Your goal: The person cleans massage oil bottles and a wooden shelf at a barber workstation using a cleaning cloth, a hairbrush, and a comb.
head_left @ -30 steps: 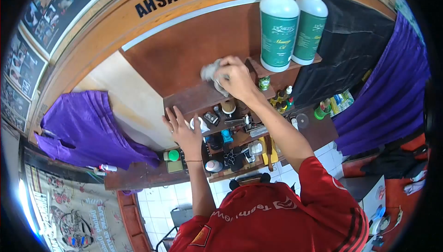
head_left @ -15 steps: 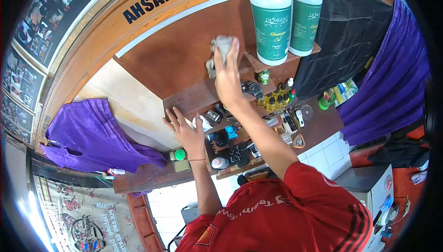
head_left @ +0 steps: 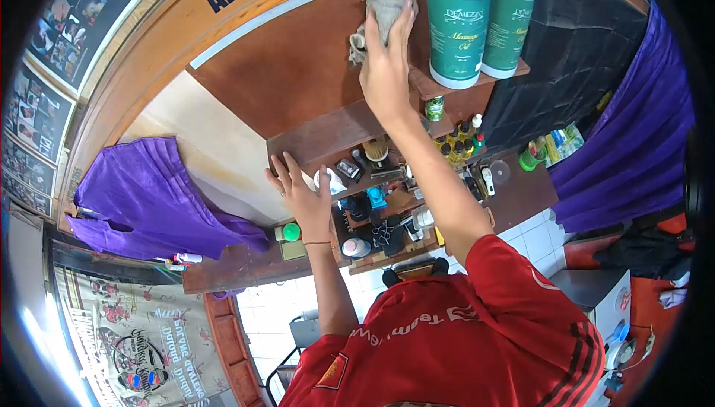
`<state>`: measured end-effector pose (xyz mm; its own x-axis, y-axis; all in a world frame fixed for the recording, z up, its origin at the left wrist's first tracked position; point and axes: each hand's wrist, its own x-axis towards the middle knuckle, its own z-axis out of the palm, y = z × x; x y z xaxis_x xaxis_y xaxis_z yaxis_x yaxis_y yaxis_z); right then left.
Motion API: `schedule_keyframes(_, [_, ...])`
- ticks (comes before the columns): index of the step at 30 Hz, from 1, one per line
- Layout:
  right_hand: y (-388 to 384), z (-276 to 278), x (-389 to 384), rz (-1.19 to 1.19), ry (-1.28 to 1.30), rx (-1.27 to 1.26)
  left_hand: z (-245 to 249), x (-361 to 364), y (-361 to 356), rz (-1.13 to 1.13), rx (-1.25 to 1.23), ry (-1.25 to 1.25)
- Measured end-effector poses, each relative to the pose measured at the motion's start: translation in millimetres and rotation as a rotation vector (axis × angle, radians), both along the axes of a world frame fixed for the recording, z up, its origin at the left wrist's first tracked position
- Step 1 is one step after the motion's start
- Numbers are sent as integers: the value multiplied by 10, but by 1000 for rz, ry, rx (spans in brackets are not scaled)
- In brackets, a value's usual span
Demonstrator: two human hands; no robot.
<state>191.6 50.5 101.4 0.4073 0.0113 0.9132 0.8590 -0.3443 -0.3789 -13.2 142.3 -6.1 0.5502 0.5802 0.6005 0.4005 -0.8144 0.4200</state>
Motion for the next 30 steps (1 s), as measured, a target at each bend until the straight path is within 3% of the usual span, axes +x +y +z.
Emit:
schedule_keyframes(8, [50,-806,-482,-24,233,-322,7,15,27,-2,-26,2])
schedule_keyframes(10, [15,-812,-506,-92,194,-377,9,21,21,-4,-38,-7])
schedule_keyframes(13, [-59,-719,-548,-4,256,-426,51,-22,6,25,3,7])
schedule_keyframes(18, [-120,-661,-573,54,278,-423,217,-139,81,-42,-533,-429])
schedule_keyframes(19, [-88,-681,-580,33,298,-456,164,-116,155,-47,-508,-499])
schedule_keyframes(20, [-50,-705,-563,-41,149,-480,120,-128,211,-48,-592,-487])
schedule_keyframes(22, [5,-675,-611,-26,148,-566,89,-125,245,-27,-755,-470])
schedule_keyframes(27, [276,-669,-747,29,-70,-688,-23,-59,319,-133,-692,-733])
schedule_keyframes(29, [430,-611,-848,200,114,-717,-32,-91,366,-220,-788,-750])
schedule_keyframes(30, [535,-635,-894,300,54,-621,-49,-97,385,-225,-792,-751])
